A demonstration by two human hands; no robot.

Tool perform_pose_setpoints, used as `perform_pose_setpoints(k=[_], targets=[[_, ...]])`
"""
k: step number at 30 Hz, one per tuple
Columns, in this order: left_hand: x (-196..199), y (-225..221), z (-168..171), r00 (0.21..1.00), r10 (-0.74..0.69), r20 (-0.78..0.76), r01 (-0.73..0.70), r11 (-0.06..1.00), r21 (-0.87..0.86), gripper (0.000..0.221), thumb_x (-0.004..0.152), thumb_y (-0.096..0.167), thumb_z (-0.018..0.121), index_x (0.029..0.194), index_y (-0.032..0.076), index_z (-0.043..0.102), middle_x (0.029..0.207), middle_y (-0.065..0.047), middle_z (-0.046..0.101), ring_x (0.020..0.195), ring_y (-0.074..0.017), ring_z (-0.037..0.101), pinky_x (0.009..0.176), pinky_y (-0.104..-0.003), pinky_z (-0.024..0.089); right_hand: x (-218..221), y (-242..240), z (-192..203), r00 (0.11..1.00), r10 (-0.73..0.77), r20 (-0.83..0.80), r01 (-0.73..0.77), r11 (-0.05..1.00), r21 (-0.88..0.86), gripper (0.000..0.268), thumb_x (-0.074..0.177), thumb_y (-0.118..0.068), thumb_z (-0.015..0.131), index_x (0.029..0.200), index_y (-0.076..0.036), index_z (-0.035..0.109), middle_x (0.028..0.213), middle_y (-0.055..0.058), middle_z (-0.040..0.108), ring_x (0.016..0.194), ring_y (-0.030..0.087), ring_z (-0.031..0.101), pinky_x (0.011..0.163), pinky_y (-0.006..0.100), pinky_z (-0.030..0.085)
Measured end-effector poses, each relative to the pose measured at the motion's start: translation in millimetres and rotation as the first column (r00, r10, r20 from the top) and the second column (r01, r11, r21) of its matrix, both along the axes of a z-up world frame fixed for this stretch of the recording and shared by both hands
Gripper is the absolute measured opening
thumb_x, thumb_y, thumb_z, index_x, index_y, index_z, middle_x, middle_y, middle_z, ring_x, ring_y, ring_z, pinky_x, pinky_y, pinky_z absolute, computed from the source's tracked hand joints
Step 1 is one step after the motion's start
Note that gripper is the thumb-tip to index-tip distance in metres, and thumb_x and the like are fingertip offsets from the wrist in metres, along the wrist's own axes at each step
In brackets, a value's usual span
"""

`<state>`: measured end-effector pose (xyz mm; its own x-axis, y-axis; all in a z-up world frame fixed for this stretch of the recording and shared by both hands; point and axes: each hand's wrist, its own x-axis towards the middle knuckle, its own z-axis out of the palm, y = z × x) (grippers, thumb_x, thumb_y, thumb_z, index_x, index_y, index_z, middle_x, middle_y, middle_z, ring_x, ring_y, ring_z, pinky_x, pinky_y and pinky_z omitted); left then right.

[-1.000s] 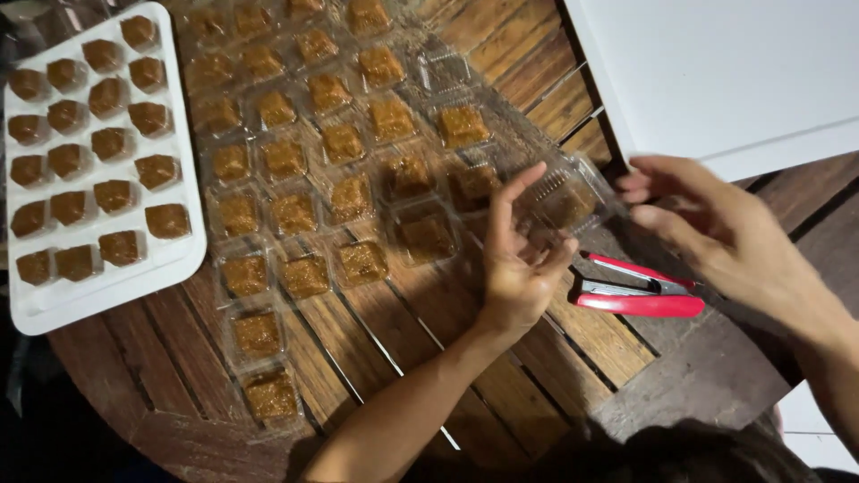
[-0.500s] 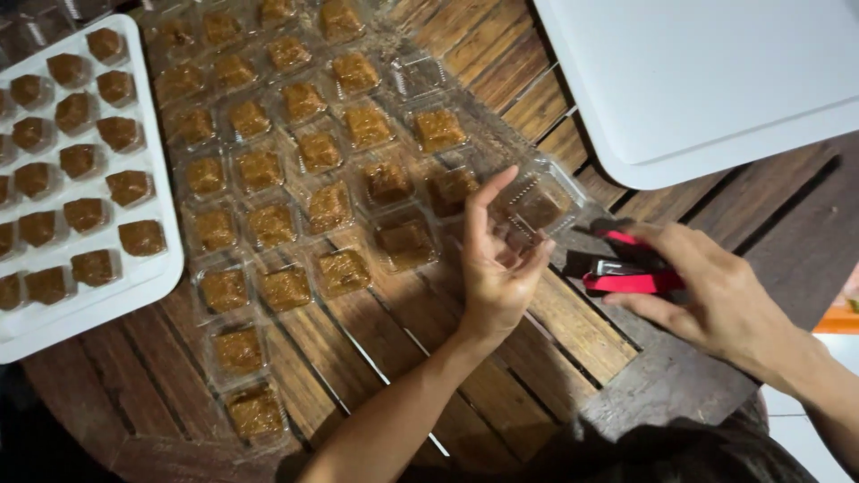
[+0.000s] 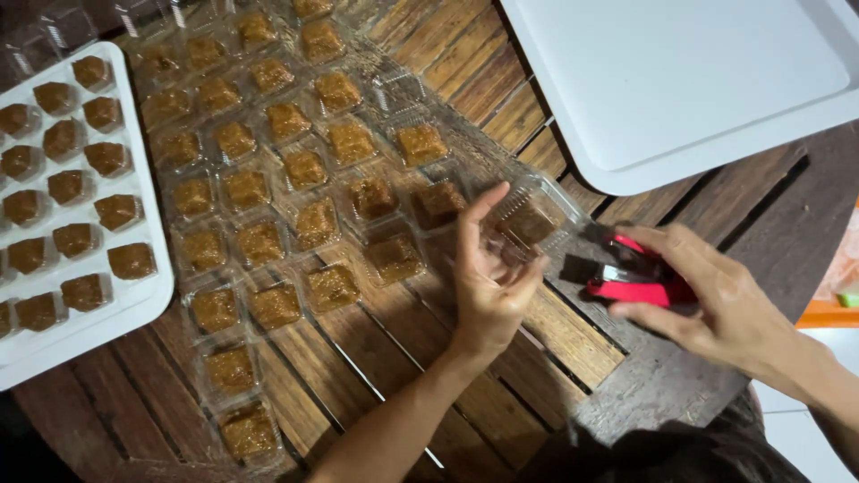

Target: Sealing small plastic food containers by closing the lids and using a stapler to secure them.

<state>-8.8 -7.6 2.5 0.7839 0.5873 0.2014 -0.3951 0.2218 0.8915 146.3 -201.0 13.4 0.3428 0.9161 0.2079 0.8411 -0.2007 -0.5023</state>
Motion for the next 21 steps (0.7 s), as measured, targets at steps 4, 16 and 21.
perform_pose_setpoints(k=[4, 16, 21], targets=[[-2, -6, 13, 0.999, -0.040, -0.021, 0.039, 0.997, -0.073, 0.079, 0.089, -0.027, 0.059, 0.152, 0.017, 0.038, 0.128, -0.016, 0.051, 0.105, -0.0257, 0.059, 0.092, -0.028, 0.064, -4, 4, 13, 0.745, -0.117, -0.657, -0.017, 0.981, -0.194, 0.068, 0.080, -0.038, 0.069, 0.145, -0.020, 0.057, 0.120, 0.000, 0.077, 0.075, 0.015, 0.077, 0.057, 0.026, 0.059], [3, 1, 16, 0.998, 0.024, -0.051, -0.029, 0.994, -0.108, 0.078, 0.084, -0.025, 0.062, 0.148, 0.013, 0.040, 0.127, -0.022, 0.059, 0.102, -0.0239, 0.062, 0.089, -0.028, 0.061, 5, 5, -8, -0.384, 0.341, -0.858, -0.024, 0.925, 0.379, 0.075, 0.110, -0.052, 0.029, 0.144, 0.014, 0.042, 0.095, 0.036, 0.065, 0.050, 0.024, 0.049, 0.042, 0.033, 0.042], [4, 1, 12, 0.998, 0.026, -0.053, -0.031, 0.996, -0.085, 0.080, 0.083, -0.028, 0.060, 0.147, 0.017, 0.041, 0.130, -0.023, 0.059, 0.094, -0.0195, 0.063, 0.073, -0.019, 0.057, 7, 7, -11, -0.373, 0.369, -0.851, -0.046, 0.909, 0.414, 0.075, 0.113, -0.052, 0.026, 0.140, 0.015, 0.049, 0.107, 0.039, 0.070, 0.047, 0.024, 0.059, 0.038, 0.031, 0.048]])
